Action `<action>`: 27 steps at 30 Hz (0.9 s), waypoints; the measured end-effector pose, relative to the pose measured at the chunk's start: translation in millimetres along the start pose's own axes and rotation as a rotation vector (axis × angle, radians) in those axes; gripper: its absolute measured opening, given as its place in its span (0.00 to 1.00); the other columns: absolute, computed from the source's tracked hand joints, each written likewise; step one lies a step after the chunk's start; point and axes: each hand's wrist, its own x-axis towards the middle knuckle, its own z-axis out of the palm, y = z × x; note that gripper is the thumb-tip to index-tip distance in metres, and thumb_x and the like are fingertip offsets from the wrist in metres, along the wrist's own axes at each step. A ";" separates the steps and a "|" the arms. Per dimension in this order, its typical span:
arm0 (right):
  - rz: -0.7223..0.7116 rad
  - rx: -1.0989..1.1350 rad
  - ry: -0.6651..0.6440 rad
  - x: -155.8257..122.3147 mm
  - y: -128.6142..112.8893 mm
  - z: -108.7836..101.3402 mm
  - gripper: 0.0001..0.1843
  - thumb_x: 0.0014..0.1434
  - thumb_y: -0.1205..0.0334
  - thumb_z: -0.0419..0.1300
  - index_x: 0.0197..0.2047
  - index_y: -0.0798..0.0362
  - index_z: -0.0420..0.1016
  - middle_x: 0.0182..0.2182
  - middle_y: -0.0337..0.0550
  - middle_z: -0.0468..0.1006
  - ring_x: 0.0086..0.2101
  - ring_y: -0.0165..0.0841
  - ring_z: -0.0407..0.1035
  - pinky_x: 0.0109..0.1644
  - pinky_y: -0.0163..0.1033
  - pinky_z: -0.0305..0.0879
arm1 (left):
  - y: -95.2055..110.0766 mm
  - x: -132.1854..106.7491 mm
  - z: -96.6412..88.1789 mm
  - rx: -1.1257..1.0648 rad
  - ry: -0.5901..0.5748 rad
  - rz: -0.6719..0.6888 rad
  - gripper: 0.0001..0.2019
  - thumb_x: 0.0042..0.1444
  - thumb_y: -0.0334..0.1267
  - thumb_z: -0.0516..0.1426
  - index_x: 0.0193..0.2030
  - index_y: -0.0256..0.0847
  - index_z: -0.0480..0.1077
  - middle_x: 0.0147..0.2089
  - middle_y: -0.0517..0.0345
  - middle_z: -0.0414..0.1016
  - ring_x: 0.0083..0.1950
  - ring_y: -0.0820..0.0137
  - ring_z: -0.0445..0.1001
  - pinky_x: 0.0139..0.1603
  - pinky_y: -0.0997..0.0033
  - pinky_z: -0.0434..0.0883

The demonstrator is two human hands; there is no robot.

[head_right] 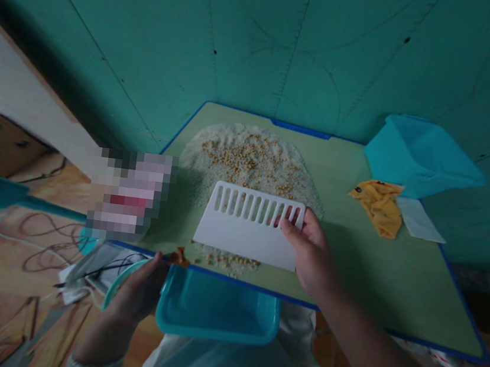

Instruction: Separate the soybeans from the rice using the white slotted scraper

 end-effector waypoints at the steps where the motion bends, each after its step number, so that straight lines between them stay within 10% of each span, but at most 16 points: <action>1: 0.011 -0.001 -0.006 0.6 0.8 0.7 0.11 0.51 0.63 0.62 0.39 0.47 0.69 0.30 0.37 0.77 0.28 0.34 0.71 0.32 0.40 0.66 | -0.2 0.3 0.3 -0.011 0.000 0.006 0.14 0.47 0.43 0.60 0.38 0.37 0.78 0.36 0.53 0.83 0.41 0.61 0.78 0.50 0.68 0.68; 27: 0.090 0.016 -0.107 -11.0 6.5 -5.2 0.09 0.54 0.61 0.61 0.40 0.47 0.70 0.31 0.36 0.76 0.30 0.31 0.70 0.34 0.37 0.66 | 2.4 -0.6 3.5 -0.010 -0.071 0.012 0.11 0.47 0.43 0.61 0.33 0.37 0.78 0.25 0.56 0.81 0.31 0.62 0.79 0.47 0.66 0.69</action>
